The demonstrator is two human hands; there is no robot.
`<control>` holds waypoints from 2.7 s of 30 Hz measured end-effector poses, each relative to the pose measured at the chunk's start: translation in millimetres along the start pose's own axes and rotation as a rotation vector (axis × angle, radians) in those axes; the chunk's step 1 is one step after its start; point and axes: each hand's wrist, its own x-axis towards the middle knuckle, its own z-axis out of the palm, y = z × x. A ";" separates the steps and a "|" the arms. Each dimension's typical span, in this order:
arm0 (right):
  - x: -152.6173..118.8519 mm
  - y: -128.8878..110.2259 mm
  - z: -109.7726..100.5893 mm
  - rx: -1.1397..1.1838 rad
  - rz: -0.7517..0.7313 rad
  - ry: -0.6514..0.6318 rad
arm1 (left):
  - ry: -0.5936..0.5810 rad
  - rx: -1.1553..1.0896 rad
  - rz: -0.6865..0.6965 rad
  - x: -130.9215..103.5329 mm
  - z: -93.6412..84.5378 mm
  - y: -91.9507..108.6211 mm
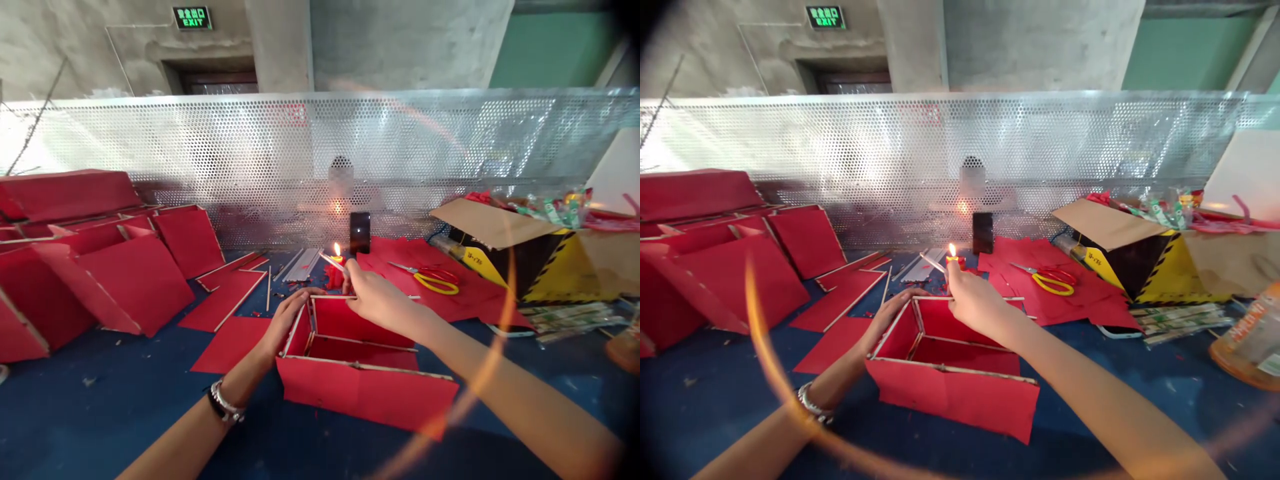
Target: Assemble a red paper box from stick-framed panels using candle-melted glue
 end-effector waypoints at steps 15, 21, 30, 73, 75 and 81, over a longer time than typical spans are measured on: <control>4.0 -5.9 10.4 0.042 -0.049 0.051 | 0.238 -0.118 -0.025 -4.7 0.7 7.8; 3.2 -5.0 11.4 0.076 -0.035 0.043 | 0.238 -0.171 -0.033 -6.3 2.8 11.3; 4.2 -9.3 -3.9 0.184 0.065 0.097 | 0.236 -0.182 -0.066 -7.6 3.6 11.3; 0.3 -4.0 -4.2 -0.012 -0.073 -0.029 | 0.315 0.255 -0.106 -15.4 0.8 28.6; 0.0 -4.6 -3.2 0.010 -0.091 -0.022 | 0.297 0.222 -0.177 -17.6 2.2 31.8; 0.0 -3.9 -2.3 0.048 -0.111 -0.036 | 0.191 0.023 -0.344 -22.5 1.9 35.6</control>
